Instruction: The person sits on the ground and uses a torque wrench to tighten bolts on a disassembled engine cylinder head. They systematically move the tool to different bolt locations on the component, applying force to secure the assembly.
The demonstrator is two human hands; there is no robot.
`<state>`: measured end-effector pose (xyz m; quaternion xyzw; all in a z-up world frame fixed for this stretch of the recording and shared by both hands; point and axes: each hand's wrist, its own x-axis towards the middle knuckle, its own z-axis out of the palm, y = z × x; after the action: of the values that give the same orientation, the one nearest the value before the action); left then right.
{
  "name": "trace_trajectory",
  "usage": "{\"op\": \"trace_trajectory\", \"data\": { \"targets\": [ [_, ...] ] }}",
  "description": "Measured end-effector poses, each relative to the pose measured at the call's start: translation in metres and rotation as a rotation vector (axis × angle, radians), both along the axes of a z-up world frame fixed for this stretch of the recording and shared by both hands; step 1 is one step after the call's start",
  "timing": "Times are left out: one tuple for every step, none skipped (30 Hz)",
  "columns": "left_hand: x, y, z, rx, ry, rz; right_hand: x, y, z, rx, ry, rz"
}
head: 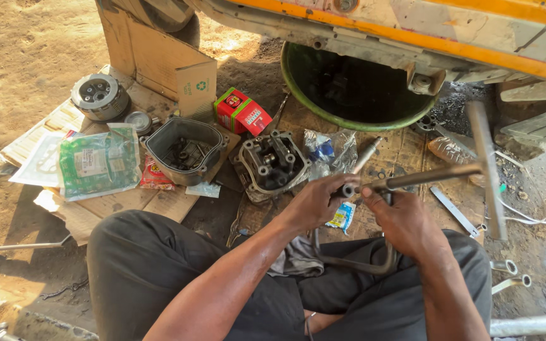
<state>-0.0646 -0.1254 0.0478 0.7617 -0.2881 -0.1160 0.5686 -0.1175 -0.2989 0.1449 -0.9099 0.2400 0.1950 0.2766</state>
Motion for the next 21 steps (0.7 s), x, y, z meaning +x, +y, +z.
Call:
{"op": "trace_trajectory", "data": {
  "targets": [
    [0.0, 0.0, 0.002, -0.027, -0.053, 0.004, 0.001, 0.006, 0.006, -0.019, 0.026, 0.034],
    [0.002, 0.0, 0.003, -0.026, -0.108, -0.014, 0.001, 0.01, 0.011, -0.037, 0.052, 0.068],
    [0.005, 0.002, 0.002, -0.022, -0.165, -0.027, 0.002, 0.014, 0.015, -0.054, 0.077, 0.106],
    [0.007, 0.004, 0.001, -0.017, -0.221, -0.041, 0.001, 0.015, 0.019, -0.046, 0.034, 0.149],
    [0.007, 0.005, -0.001, -0.023, -0.133, -0.07, -0.001, 0.014, 0.023, -0.037, -0.007, 0.193],
    [0.008, 0.005, -0.003, -0.028, -0.044, -0.099, -0.001, 0.014, 0.024, -0.028, -0.047, 0.237],
    [0.007, 0.004, -0.005, -0.037, 0.045, -0.132, 0.0, 0.013, 0.024, -0.051, -0.044, 0.277],
    [0.008, 0.005, -0.007, -0.076, 0.098, -0.171, 0.002, 0.011, 0.024, -0.074, -0.041, 0.317],
    [0.007, 0.006, -0.007, -0.116, 0.153, -0.21, 0.003, 0.008, 0.024, -0.096, -0.036, 0.357],
    [0.006, 0.007, -0.007, -0.156, 0.207, -0.249, 0.004, 0.004, 0.026, -0.103, -0.035, 0.367],
    [0.006, 0.007, -0.004, -0.15, 0.191, -0.218, 0.004, 0.0, 0.029, -0.108, -0.036, 0.376],
    [0.005, 0.005, -0.001, -0.144, 0.175, -0.188, 0.005, -0.002, 0.031, -0.113, -0.038, 0.386],
    [0.005, 0.004, 0.003, -0.139, 0.159, -0.159, 0.004, -0.004, 0.032, -0.091, -0.048, 0.379],
    [0.007, 0.006, 0.007, -0.143, 0.088, -0.154, 0.002, -0.005, 0.033, -0.07, -0.058, 0.372],
    [0.011, 0.009, 0.011, -0.148, 0.018, -0.149, 0.001, -0.006, 0.034, -0.049, -0.067, 0.364],
    [0.015, 0.011, 0.016, -0.152, -0.051, -0.145, 0.001, -0.005, 0.033, -0.102, -0.025, 0.344],
    [0.016, 0.013, 0.022, -0.093, -0.001, -0.155, 0.002, -0.002, 0.03, -0.154, 0.018, 0.326],
    [0.017, 0.015, 0.027, -0.033, 0.048, -0.166, 0.001, 0.0, 0.027, -0.206, 0.061, 0.309],
    [0.018, 0.017, 0.034, 0.029, 0.095, -0.178, 0.001, 0.001, 0.026, -0.15, -0.04, 0.331],
    [0.019, 0.019, 0.04, 0.053, 0.066, -0.195, -0.001, 0.002, 0.024, -0.094, -0.142, 0.351],
    [0.019, 0.02, 0.045, 0.077, 0.036, -0.212, -0.001, 0.003, 0.022, -0.038, -0.244, 0.368]
  ]
}}
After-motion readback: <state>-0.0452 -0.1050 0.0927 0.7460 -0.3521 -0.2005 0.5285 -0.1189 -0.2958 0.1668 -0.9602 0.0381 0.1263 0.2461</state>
